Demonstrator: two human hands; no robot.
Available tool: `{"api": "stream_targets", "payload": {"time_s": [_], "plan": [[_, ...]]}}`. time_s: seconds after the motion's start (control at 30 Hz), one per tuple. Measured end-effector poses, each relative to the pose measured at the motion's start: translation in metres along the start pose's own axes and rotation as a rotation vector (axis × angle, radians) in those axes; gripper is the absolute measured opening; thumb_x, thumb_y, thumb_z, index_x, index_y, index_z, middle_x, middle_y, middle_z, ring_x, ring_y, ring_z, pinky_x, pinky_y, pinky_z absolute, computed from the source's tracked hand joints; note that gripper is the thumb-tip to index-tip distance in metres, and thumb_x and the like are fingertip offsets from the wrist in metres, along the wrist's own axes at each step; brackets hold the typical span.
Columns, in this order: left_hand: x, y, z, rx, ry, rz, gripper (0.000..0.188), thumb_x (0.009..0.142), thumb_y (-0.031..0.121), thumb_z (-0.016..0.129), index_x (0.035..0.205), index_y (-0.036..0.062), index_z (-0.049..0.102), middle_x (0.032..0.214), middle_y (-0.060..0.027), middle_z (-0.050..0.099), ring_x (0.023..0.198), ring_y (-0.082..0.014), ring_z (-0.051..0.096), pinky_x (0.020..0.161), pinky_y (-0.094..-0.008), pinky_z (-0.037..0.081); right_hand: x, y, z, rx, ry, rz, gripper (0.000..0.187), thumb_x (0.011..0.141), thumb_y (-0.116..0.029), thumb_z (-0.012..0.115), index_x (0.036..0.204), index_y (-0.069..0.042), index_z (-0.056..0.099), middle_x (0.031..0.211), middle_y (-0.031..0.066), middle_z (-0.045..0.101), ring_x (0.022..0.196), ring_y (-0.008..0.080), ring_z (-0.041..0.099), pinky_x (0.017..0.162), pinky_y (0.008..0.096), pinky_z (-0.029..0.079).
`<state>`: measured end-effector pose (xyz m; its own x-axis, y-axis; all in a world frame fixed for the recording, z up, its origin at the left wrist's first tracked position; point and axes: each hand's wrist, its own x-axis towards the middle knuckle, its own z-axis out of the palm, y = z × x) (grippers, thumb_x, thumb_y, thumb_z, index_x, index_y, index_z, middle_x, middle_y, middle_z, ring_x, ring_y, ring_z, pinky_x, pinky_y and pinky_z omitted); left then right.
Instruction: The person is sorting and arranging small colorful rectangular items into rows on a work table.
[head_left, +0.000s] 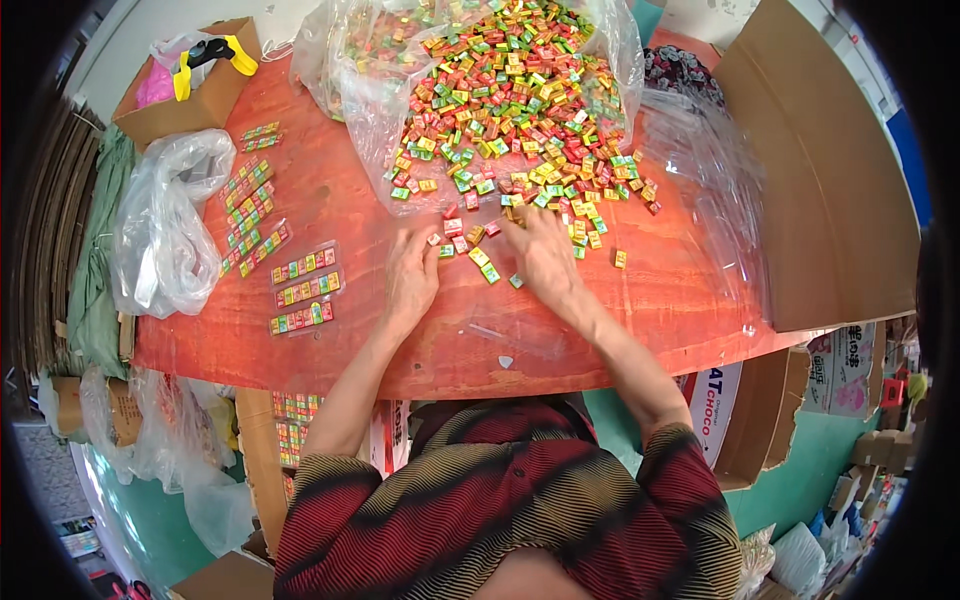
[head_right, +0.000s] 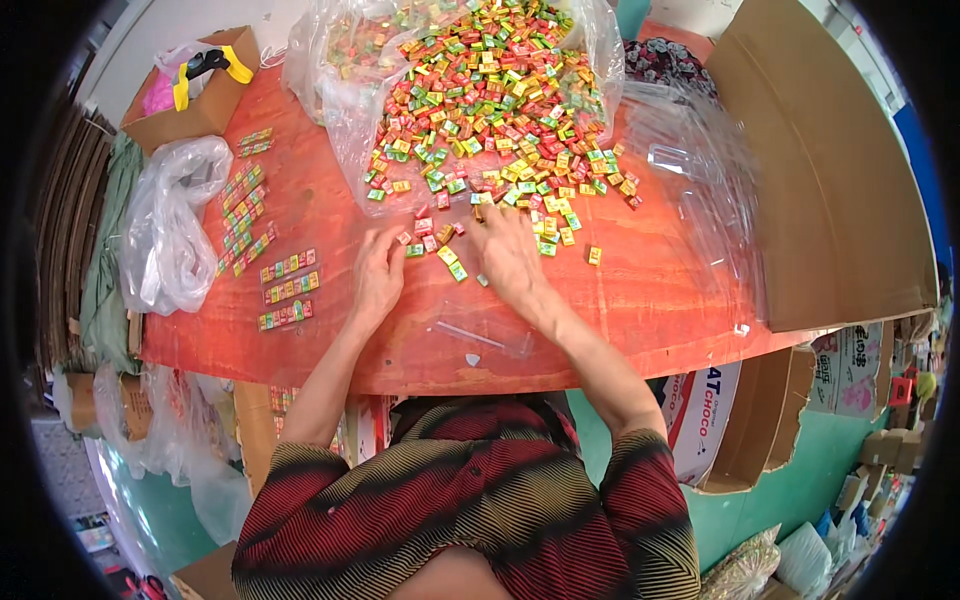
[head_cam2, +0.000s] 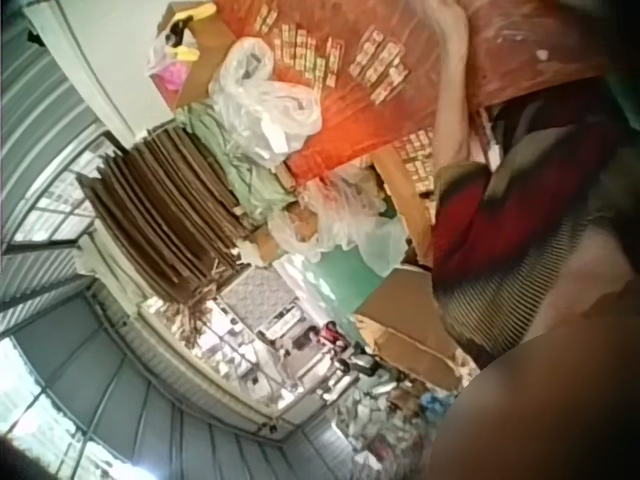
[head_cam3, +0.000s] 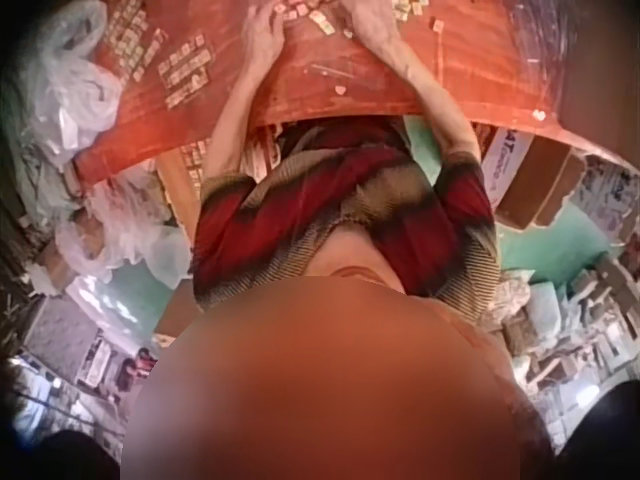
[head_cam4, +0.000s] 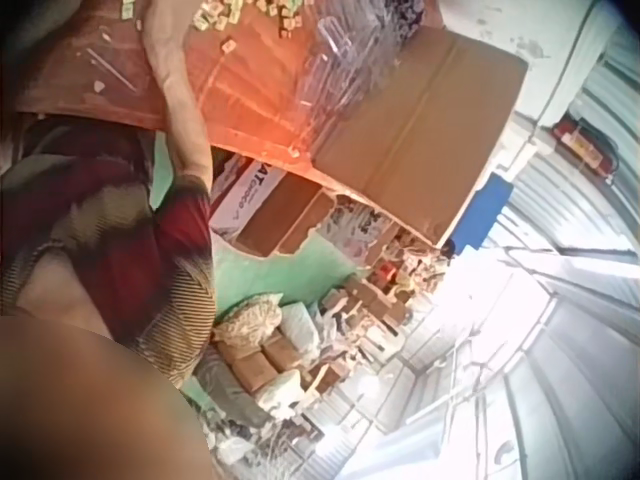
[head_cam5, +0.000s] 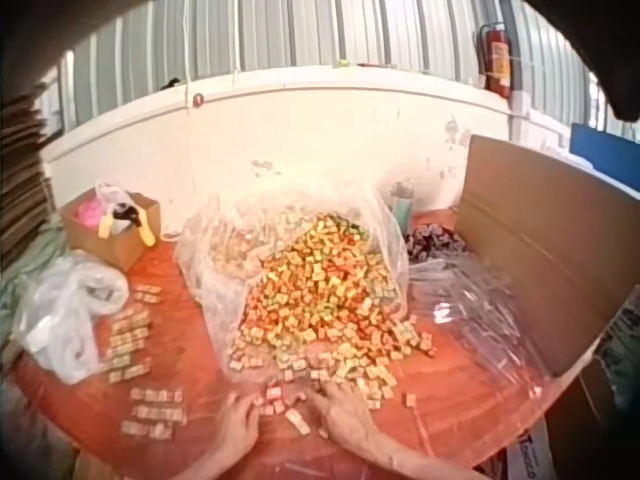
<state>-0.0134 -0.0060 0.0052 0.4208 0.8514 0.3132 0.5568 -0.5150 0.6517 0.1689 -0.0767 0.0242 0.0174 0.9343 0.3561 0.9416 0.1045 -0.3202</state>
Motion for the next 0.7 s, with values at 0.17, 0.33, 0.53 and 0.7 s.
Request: {"api": "stream_targets", "payload": {"time_s": [0.17,0.33,0.53,0.7], "plan": [[-0.001,-0.001,0.007,0.039,-0.065,0.098,0.028,0.075,0.005,0.06,0.103,0.0041,0.054,0.093,-0.0137,0.051,0.083,-0.0323,0.054,0.073,-0.0386,0.043,-0.031,-0.027,0.032,-0.095,0.046,-0.055,0.028,0.071,-0.009,0.054,0.099,-0.009,0.058,0.084,0.0093,0.052,0.08,0.0257,0.052,0.069,0.0381,0.042],[-0.002,-0.008,0.016,0.044,0.0,0.07,0.026,0.075,0.005,0.06,0.1,0.0046,0.054,0.088,-0.0156,0.052,0.082,-0.0365,0.053,0.072,-0.0421,0.044,-0.028,-0.013,0.028,-0.139,0.04,0.015,0.027,0.072,-0.005,0.051,0.098,-0.008,0.058,0.087,0.0094,0.054,0.081,0.0259,0.053,0.068,0.0376,0.043],[-0.009,0.001,0.019,0.086,0.014,0.103,0.025,0.073,0.003,0.06,0.098,0.0043,0.054,0.085,-0.0169,0.056,0.081,-0.0359,0.055,0.068,-0.042,0.044,0.003,-0.026,0.028,-0.001,0.021,-0.083,0.016,0.071,-0.008,0.051,0.084,-0.006,0.058,0.089,0.0123,0.054,0.077,0.0273,0.055,0.064,0.0369,0.046],[-0.009,0.004,0.017,0.045,-0.065,0.045,0.024,0.07,0.002,0.061,0.093,0.003,0.056,0.085,-0.0161,0.058,0.079,-0.0334,0.057,0.065,-0.0393,0.045,0.003,-0.036,0.046,-0.005,0.09,-0.093,0.016,0.066,-0.005,0.055,0.082,-0.001,0.056,0.09,0.0124,0.054,0.081,0.0265,0.056,0.064,0.0361,0.048]]}}
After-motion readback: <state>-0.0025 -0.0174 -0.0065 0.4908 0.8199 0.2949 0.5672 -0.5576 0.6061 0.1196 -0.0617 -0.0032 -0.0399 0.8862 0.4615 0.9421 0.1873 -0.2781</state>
